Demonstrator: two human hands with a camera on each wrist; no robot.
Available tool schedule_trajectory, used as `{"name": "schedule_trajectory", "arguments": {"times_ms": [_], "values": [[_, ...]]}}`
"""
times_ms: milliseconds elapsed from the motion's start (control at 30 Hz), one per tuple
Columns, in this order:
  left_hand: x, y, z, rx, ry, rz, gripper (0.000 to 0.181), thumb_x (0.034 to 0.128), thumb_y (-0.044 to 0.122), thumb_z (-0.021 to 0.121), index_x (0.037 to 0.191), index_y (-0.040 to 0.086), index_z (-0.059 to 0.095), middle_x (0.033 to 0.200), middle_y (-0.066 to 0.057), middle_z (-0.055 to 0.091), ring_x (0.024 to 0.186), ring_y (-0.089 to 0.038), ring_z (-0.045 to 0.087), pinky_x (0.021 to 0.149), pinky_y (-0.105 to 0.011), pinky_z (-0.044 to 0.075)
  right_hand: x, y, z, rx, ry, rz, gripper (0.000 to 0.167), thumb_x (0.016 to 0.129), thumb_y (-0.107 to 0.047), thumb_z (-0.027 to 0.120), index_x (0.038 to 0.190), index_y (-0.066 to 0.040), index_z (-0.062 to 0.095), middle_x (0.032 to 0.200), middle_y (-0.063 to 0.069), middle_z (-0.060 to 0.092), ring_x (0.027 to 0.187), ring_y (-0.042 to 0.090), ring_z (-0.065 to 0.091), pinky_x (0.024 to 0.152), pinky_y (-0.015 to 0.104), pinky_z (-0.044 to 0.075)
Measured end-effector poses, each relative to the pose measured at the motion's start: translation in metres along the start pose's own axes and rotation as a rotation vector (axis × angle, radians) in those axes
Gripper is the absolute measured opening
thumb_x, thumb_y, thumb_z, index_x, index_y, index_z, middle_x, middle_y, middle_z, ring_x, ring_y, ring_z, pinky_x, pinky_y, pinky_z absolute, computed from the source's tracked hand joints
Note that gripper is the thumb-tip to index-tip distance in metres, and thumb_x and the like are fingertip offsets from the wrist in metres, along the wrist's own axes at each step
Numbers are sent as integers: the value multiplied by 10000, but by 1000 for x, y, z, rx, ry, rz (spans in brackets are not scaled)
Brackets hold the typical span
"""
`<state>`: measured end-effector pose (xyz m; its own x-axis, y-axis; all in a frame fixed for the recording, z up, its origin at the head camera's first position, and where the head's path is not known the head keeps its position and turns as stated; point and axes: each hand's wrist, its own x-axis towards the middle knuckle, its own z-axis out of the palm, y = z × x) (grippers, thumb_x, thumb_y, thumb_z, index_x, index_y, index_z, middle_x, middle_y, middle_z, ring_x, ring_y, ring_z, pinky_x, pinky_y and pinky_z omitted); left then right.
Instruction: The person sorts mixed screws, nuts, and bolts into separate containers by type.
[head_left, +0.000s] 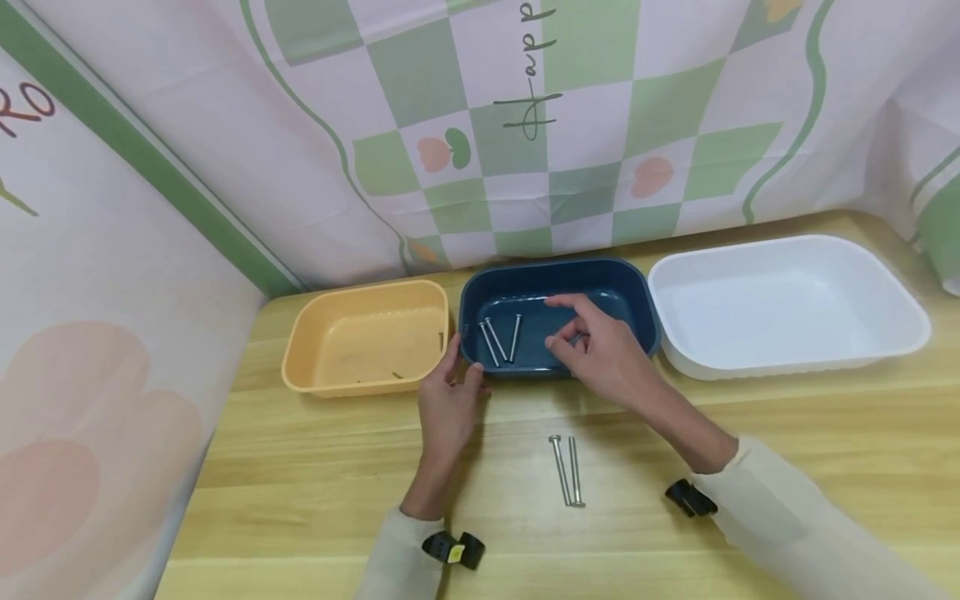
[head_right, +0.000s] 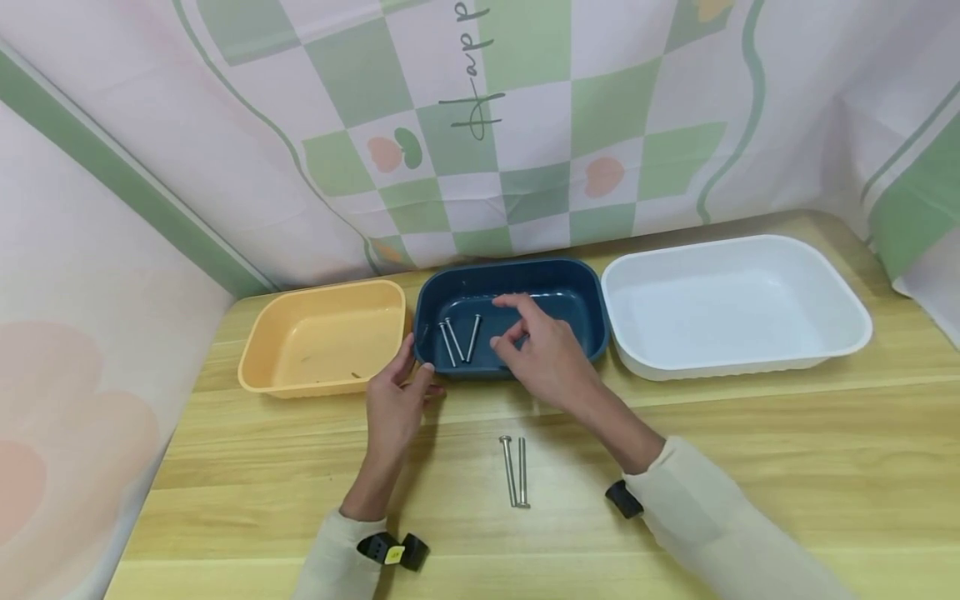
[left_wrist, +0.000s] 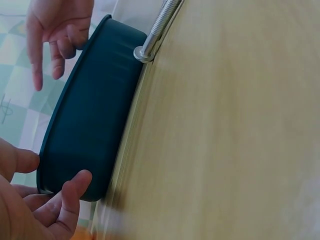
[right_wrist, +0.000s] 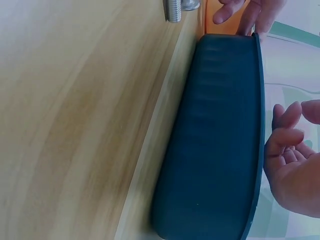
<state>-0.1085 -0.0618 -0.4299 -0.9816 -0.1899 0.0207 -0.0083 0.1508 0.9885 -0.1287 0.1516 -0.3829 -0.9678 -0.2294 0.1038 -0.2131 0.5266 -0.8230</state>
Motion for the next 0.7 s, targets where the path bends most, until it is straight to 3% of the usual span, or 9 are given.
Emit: {"name": "schedule_trajectory", "arguments": {"times_ms": [133,267,400,533,700], "values": [[-1,3,0,-7,1,-10,559,942,-56,641,1467,29,471,1382,-179,558,763,-446,682,700,-479,589,-4,-1,0,13,5,-14,473,970,-164,646,1419,-135,500,925,34,699,616,192,571,569,333,474],[-7,19,1,1,-1,-26,546,939,-91,619,1458,-34,456,1383,-217,544,783,-487,668,726,-523,575,-9,-3,1,5,11,-19,462,967,-180,651,1407,-143,513,926,2,687,632,193,555,561,327,449],[-12,31,0,11,-8,0,535,936,-109,606,1447,-73,450,1376,-257,533,752,-453,675,701,-488,586,-13,-3,1,-9,4,-19,440,968,-198,653,1386,-143,530,921,-19,673,631,191,540,539,316,427],[-13,34,-1,9,-8,-2,533,939,-104,606,1448,-66,453,1380,-251,531,759,-456,675,710,-490,585,-17,-2,2,-16,1,-33,414,964,-185,653,1363,-145,549,902,-31,677,621,178,535,530,304,421],[-4,10,-1,-9,-9,-3,554,947,-46,639,1471,31,472,1403,-156,546,753,-412,689,699,-425,598,-20,0,3,-14,0,-51,402,963,-175,659,1349,-124,560,884,-30,682,618,171,536,529,296,428]]}}
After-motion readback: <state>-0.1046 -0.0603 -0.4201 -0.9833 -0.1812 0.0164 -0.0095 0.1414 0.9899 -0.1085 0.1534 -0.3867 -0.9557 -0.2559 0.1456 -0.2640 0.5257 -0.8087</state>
